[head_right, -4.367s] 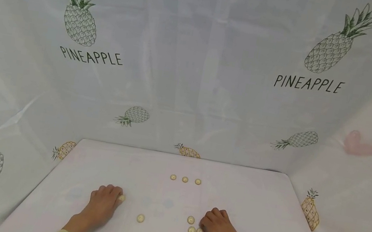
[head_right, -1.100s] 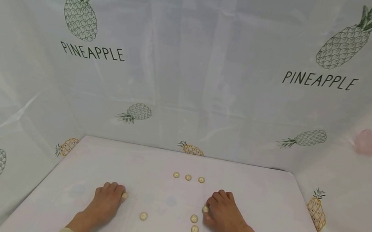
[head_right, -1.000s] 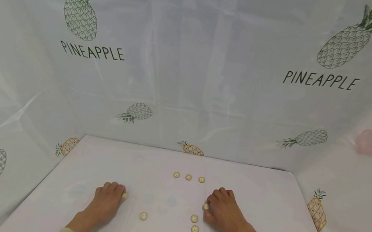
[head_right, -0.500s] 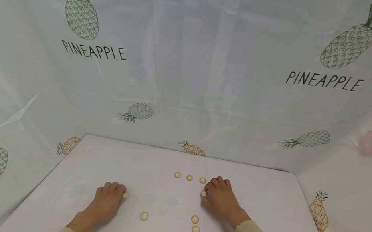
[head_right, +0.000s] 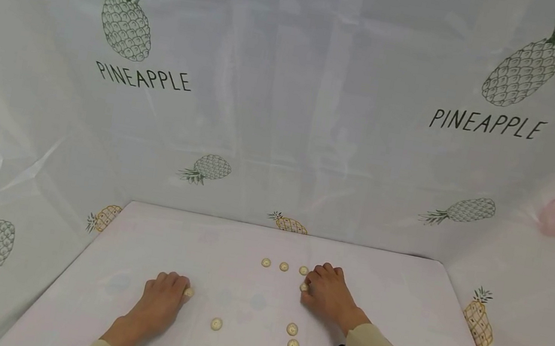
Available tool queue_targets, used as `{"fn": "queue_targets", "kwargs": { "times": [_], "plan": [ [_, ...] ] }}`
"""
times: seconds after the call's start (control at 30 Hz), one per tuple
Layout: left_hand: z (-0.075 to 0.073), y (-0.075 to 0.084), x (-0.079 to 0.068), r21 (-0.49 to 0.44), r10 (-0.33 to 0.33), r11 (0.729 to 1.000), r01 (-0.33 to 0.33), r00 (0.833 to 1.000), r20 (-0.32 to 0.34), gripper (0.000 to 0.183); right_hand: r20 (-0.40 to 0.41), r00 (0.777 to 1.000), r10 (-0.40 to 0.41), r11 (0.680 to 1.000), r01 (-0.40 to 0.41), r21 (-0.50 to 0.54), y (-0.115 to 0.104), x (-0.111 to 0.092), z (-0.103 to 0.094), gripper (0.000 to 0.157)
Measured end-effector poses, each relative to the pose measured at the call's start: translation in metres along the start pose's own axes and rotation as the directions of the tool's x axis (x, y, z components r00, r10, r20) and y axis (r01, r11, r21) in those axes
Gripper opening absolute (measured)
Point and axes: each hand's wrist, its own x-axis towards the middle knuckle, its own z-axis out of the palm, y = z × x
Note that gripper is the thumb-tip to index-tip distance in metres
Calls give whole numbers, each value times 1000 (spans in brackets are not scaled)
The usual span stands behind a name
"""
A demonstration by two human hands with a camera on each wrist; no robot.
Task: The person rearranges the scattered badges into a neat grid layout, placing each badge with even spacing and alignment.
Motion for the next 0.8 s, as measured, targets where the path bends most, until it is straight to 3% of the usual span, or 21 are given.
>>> {"fn": "queue_targets", "kwargs": {
  "times": [0.8],
  "plan": [
    [-2,3,-1,-2,-2,1000,2,1000,-20,27,40,999,16,1000,-17,16,0,1,2,10]
  ]
}}
